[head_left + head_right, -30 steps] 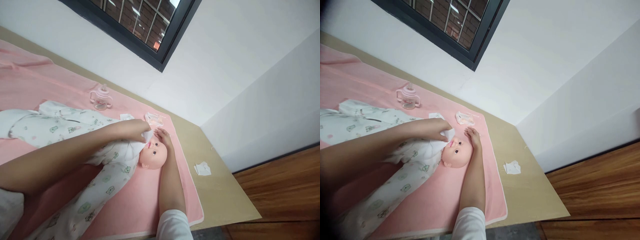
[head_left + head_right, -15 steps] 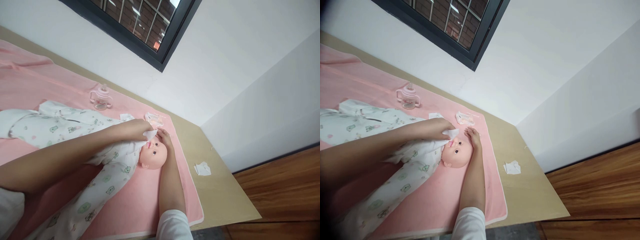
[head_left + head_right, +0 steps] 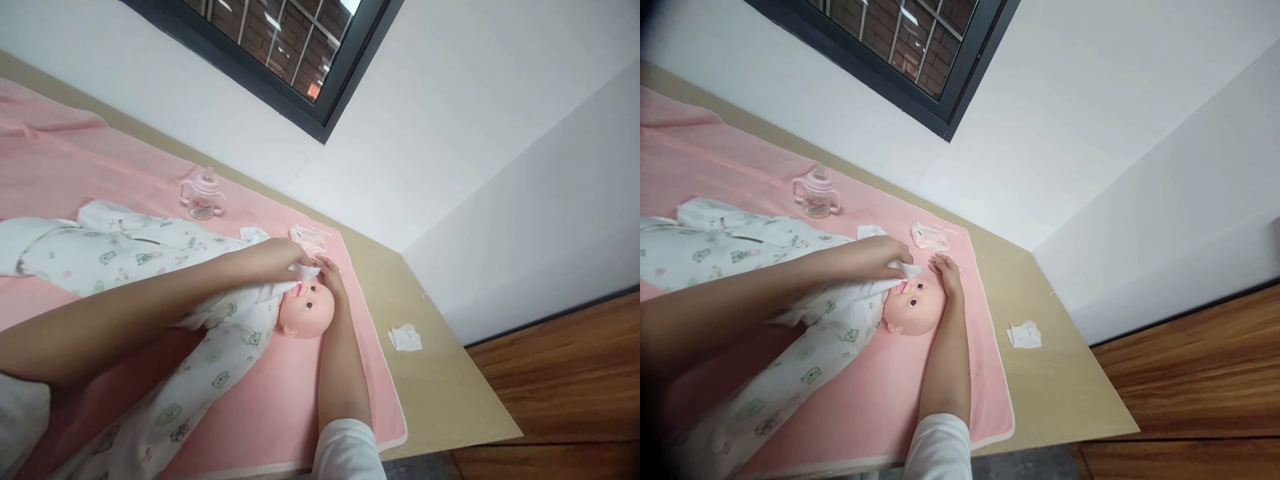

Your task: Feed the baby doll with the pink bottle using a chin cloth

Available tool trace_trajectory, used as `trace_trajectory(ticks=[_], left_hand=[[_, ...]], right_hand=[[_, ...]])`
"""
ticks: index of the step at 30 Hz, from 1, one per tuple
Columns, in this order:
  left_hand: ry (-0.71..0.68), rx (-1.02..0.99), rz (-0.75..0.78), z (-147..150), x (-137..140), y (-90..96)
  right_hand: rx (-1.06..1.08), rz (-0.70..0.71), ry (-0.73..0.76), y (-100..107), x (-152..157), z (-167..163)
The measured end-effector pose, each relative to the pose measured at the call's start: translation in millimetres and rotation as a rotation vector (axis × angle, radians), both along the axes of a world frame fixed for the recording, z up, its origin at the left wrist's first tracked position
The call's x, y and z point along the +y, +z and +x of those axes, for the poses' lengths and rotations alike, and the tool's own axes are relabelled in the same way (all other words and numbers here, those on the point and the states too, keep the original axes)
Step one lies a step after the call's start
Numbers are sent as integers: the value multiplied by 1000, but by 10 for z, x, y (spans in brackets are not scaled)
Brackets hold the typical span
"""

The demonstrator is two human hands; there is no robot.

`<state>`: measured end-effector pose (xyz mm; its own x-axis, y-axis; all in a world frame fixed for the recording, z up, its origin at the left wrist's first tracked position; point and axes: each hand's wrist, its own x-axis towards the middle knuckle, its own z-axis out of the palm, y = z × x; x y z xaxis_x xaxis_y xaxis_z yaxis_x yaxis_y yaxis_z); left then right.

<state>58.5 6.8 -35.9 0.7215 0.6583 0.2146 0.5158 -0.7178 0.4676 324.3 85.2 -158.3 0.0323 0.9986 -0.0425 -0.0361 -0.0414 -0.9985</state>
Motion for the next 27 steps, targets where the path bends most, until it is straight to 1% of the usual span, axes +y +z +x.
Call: trace_trajectory(ticks=[10,16,19,21,23,25,27], left_hand=[[55,4,46,20,85,-85],[41,-31,48,16,47,-26],[6,-78,-20,-22,-8,39],[-46,-106,-104,-50,-36,69],[-101,-112,-157,-67,-49,79],[-128,-92,-165,-71,-49,70],[-124,-67,-165,-62,-42,47]], right_hand=[[18,-9,0,-17,7,3],[18,-6,9,-3,-18,-3],[24,-3,4,-3,-17,-3],[22,-6,-3,-8,-1,1],[11,-12,-9,-14,21,7],[1,-15,-12,-21,39,14],[5,-14,-10,-29,49,21]])
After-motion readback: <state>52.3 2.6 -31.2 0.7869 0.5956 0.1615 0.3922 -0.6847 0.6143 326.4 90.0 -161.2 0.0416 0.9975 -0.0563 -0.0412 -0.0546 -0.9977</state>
